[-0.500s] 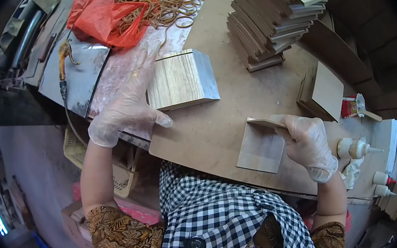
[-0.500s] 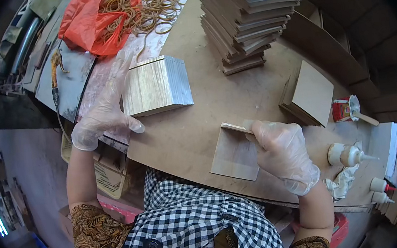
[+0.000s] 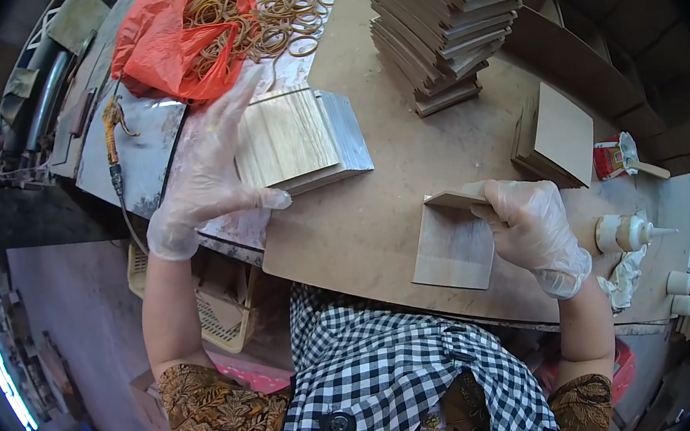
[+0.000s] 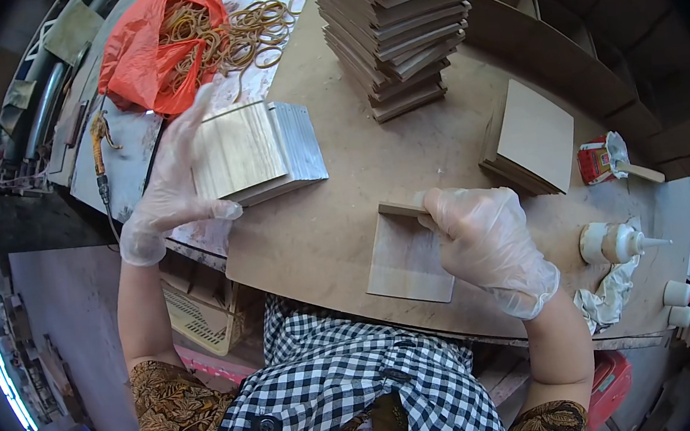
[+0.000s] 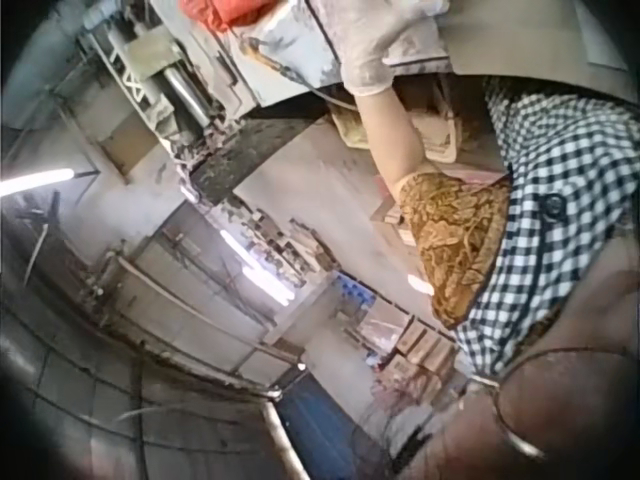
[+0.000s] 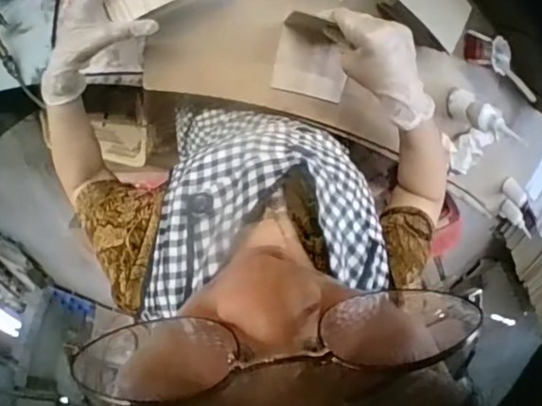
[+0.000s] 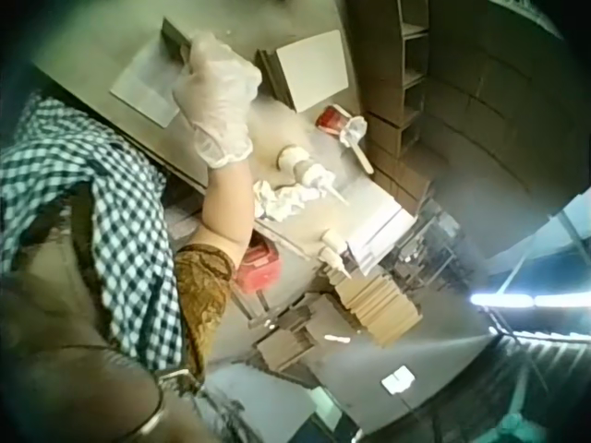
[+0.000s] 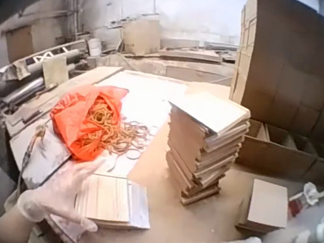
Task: The person assembles small cardboard boxes by folding flat pieces into shape, inserting a wooden insert, and securing the structure with rubber bands. The person repeats this process for multiple units, stacking completed boxes on the table.
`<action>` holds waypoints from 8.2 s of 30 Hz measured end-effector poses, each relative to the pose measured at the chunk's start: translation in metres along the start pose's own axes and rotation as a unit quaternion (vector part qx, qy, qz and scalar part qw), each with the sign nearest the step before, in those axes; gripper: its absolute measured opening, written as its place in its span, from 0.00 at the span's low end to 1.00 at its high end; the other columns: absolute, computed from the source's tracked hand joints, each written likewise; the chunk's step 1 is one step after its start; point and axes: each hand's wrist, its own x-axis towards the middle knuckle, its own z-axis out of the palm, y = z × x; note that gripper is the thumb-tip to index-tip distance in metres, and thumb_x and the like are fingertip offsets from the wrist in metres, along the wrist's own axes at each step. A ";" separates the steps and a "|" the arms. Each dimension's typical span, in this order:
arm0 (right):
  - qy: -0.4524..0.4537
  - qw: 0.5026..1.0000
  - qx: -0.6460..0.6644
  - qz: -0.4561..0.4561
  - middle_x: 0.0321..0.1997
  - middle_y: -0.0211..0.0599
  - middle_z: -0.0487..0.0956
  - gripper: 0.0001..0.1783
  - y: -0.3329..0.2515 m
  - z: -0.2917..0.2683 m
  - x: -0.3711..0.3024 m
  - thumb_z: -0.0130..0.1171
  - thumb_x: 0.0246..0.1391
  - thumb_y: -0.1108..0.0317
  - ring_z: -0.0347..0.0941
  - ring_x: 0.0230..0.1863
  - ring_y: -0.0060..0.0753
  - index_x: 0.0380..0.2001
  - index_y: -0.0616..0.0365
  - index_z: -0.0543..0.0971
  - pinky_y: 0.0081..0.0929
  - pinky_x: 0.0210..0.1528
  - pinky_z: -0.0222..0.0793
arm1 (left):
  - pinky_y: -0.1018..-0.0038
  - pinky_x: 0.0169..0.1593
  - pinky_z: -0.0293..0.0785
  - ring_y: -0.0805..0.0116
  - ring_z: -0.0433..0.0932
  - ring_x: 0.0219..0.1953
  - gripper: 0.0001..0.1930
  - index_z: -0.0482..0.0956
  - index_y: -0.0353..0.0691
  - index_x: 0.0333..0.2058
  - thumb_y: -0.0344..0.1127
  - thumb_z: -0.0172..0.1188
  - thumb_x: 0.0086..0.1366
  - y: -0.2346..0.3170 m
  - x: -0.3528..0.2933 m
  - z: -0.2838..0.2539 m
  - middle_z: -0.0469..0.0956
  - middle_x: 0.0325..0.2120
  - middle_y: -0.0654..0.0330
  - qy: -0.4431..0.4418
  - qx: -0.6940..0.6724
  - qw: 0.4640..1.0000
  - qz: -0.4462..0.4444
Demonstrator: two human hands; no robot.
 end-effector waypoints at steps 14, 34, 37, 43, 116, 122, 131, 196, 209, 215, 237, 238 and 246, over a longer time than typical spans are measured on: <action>0.026 1.000 -0.002 -0.003 0.22 0.44 0.80 0.03 0.008 0.004 -0.002 0.59 0.43 0.75 0.80 0.25 0.51 0.25 0.54 0.78 0.44 0.26 0.74 | 0.51 0.67 0.62 0.37 0.63 0.65 0.60 0.66 0.44 0.66 0.55 0.82 0.32 0.126 0.012 0.022 0.60 0.64 0.38 -0.196 0.099 0.975 0.024; 0.017 1.000 -0.008 -0.006 0.24 0.47 0.82 0.06 0.010 0.005 -0.001 0.61 0.43 0.72 0.81 0.28 0.53 0.28 0.56 0.80 0.44 0.29 0.76 | 0.54 0.65 0.66 0.38 0.66 0.62 0.67 0.50 0.47 0.73 0.37 0.81 0.32 0.148 0.026 0.029 0.64 0.59 0.40 -0.238 0.019 0.970 0.055; 0.014 1.000 -0.006 -0.003 0.24 0.48 0.82 0.06 0.010 0.004 0.000 0.61 0.43 0.71 0.81 0.28 0.54 0.28 0.57 0.81 0.45 0.30 0.76 | 0.53 0.65 0.66 0.38 0.65 0.62 0.69 0.49 0.47 0.74 0.36 0.81 0.31 0.153 0.031 0.026 0.64 0.59 0.41 -0.253 0.030 0.966 0.049; 0.002 1.000 -0.005 0.009 0.25 0.49 0.82 0.07 0.011 0.002 0.000 0.61 0.43 0.71 0.81 0.29 0.54 0.28 0.57 0.81 0.46 0.31 0.76 | 0.54 0.70 0.59 0.39 0.59 0.67 0.71 0.46 0.44 0.74 0.40 0.83 0.32 0.157 0.038 0.027 0.59 0.65 0.40 -0.277 -0.011 0.960 0.048; 0.178 0.979 -0.058 -0.077 0.60 0.44 0.77 0.39 0.001 -0.013 -0.023 0.66 0.52 0.44 0.72 0.63 0.51 0.64 0.49 0.73 0.44 0.63 0.68 | 0.64 0.67 0.64 0.57 0.67 0.67 0.41 0.56 0.33 0.70 0.56 0.57 0.70 0.143 -0.007 0.066 0.64 0.67 0.49 0.009 -0.443 0.888 -0.126; 0.127 0.985 -0.032 -0.113 0.67 0.42 0.72 0.43 -0.014 -0.009 -0.013 0.63 0.50 0.40 0.66 0.68 0.51 0.67 0.47 0.70 0.46 0.67 0.63 | 0.66 0.69 0.60 0.62 0.64 0.67 0.33 0.56 0.35 0.71 0.39 0.56 0.74 0.135 -0.023 0.087 0.60 0.69 0.55 -0.014 -0.526 0.842 -0.116; 0.030 0.984 -0.054 -0.165 0.69 0.43 0.72 0.41 -0.017 -0.008 -0.002 0.60 0.52 0.42 0.68 0.67 0.55 0.67 0.49 0.70 0.47 0.65 0.67 | 0.66 0.48 0.77 0.62 0.81 0.41 0.21 0.80 0.36 0.46 0.42 0.73 0.59 0.142 -0.080 0.142 0.81 0.38 0.57 0.163 -0.258 0.952 -0.008; 0.319 0.891 0.317 0.061 0.69 0.48 0.69 0.43 0.010 0.025 -0.052 0.71 0.54 0.63 0.68 0.67 0.45 0.70 0.58 0.63 0.40 0.69 0.64 | 0.60 0.73 0.50 0.62 0.58 0.72 0.36 0.56 0.36 0.70 0.61 0.36 0.77 0.119 -0.038 0.155 0.57 0.71 0.55 0.173 -0.651 0.732 -0.103; 0.226 0.790 0.525 0.221 0.43 0.29 0.84 0.17 0.015 0.064 -0.048 0.56 0.56 0.88 0.77 0.46 0.20 0.45 0.63 0.83 0.22 0.54 0.73 | 0.66 0.75 0.44 0.64 0.53 0.73 0.44 0.50 0.39 0.73 0.69 0.36 0.73 0.147 -0.012 0.181 0.55 0.72 0.58 0.015 -0.948 0.307 -0.088; 0.232 0.824 0.474 0.206 0.43 0.29 0.84 0.19 0.020 0.071 -0.051 0.55 0.55 0.90 0.77 0.45 0.18 0.46 0.62 0.83 0.22 0.53 0.74 | 0.66 0.76 0.43 0.64 0.52 0.74 0.40 0.50 0.41 0.73 0.64 0.37 0.75 0.160 0.001 0.179 0.55 0.72 0.58 0.072 -0.713 0.686 -0.125; 0.320 0.810 0.487 0.064 0.77 0.54 0.56 0.35 0.007 0.037 -0.069 0.59 0.57 0.83 0.64 0.71 0.46 0.68 0.62 0.64 0.39 0.68 0.65 | 0.58 0.76 0.43 0.53 0.52 0.74 0.47 0.57 0.43 0.71 0.42 0.74 0.56 0.076 0.000 0.055 0.58 0.71 0.49 0.197 -0.116 0.970 0.083; 0.351 0.827 0.438 0.008 0.77 0.55 0.56 0.35 0.014 0.040 -0.076 0.60 0.57 0.81 0.63 0.72 0.48 0.68 0.62 0.64 0.41 0.70 0.63 | 0.57 0.76 0.42 0.50 0.49 0.75 0.56 0.54 0.44 0.72 0.46 0.79 0.49 0.060 0.005 0.038 0.56 0.71 0.47 0.162 0.024 0.979 0.117; 0.355 0.821 0.445 0.032 0.75 0.61 0.57 0.36 -0.004 0.042 -0.091 0.62 0.55 0.80 0.65 0.71 0.53 0.67 0.59 0.66 0.45 0.73 0.57 | 0.60 0.76 0.44 0.51 0.47 0.76 0.74 0.50 0.47 0.74 0.51 0.84 0.26 0.022 0.017 0.022 0.51 0.74 0.48 -0.067 0.073 0.994 -0.055</action>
